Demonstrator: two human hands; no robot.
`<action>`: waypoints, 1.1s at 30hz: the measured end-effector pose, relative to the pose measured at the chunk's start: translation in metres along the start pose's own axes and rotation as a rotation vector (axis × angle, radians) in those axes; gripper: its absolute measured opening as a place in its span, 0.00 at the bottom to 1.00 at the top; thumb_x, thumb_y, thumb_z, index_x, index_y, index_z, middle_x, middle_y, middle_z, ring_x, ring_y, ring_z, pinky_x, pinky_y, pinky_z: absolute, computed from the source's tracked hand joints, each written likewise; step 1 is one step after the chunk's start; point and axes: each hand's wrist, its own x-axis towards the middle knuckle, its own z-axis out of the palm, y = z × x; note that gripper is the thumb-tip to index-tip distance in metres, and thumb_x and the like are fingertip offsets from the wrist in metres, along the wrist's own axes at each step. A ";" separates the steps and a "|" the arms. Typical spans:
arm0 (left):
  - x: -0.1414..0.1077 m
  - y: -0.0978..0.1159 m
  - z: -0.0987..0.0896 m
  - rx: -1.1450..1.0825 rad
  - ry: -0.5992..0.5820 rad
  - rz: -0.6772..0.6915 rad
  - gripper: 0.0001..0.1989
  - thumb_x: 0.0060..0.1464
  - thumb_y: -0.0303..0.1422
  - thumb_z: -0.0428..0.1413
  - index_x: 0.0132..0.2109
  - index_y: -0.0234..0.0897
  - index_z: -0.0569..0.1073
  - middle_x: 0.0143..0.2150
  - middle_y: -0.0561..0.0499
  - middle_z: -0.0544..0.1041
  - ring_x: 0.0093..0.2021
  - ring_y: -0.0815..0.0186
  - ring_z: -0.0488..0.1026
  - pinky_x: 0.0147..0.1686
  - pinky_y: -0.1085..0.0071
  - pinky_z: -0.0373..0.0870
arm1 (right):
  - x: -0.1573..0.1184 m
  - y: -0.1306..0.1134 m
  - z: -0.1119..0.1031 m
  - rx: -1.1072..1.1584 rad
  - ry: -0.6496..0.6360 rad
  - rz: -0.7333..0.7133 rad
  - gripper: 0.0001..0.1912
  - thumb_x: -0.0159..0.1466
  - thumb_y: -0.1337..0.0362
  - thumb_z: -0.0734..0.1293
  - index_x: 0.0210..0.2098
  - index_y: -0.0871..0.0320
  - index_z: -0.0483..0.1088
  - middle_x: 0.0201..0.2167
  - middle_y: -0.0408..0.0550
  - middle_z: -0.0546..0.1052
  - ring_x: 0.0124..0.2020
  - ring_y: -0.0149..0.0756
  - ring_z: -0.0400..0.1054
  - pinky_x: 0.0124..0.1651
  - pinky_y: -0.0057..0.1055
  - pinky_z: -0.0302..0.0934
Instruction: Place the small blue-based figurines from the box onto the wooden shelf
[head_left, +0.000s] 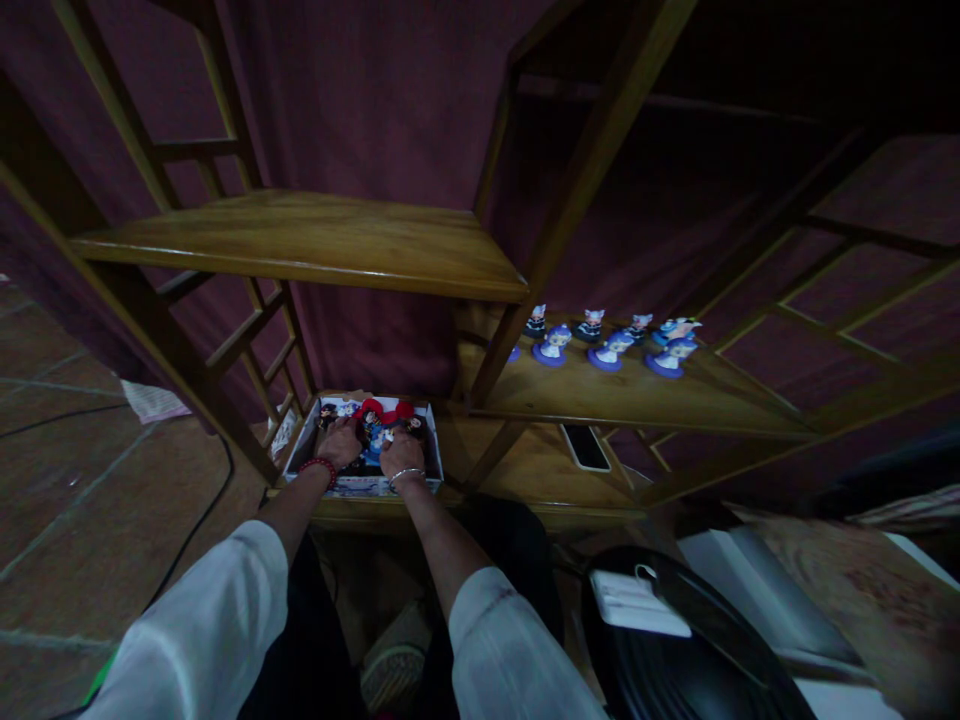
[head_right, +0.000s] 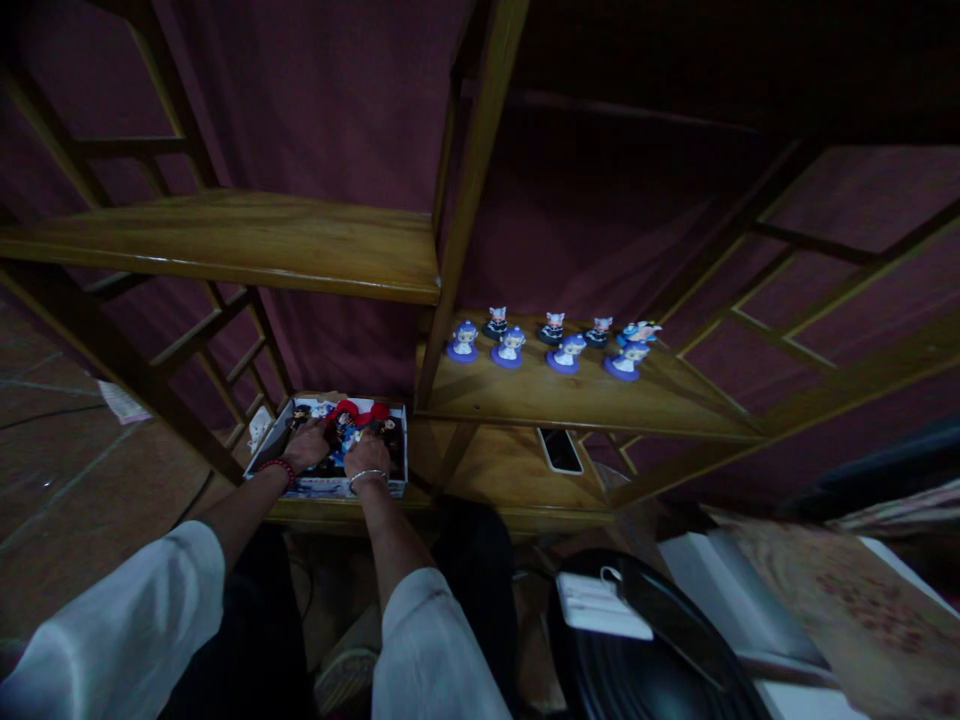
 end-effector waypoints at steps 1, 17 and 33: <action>0.000 0.000 0.000 -0.005 0.001 0.001 0.18 0.48 0.26 0.44 0.48 0.32 0.66 0.50 0.39 0.66 0.51 0.57 0.63 0.48 0.65 0.58 | 0.000 0.000 0.000 -0.003 -0.002 0.003 0.14 0.57 0.69 0.58 0.42 0.65 0.67 0.38 0.56 0.75 0.42 0.38 0.69 0.41 0.28 0.59; 0.004 -0.002 -0.003 -0.143 -0.005 -0.092 0.17 0.47 0.28 0.47 0.46 0.36 0.68 0.55 0.40 0.60 0.50 0.59 0.65 0.49 0.68 0.58 | 0.005 -0.001 0.003 -0.051 -0.018 0.028 0.14 0.58 0.67 0.58 0.42 0.64 0.67 0.38 0.56 0.75 0.40 0.38 0.69 0.40 0.27 0.60; 0.010 -0.008 0.007 -0.256 0.024 -0.065 0.15 0.48 0.28 0.48 0.43 0.39 0.73 0.51 0.47 0.67 0.47 0.64 0.67 0.49 0.73 0.58 | 0.004 0.000 0.003 -0.017 -0.021 0.021 0.14 0.59 0.68 0.58 0.43 0.63 0.66 0.38 0.55 0.75 0.43 0.37 0.68 0.42 0.27 0.59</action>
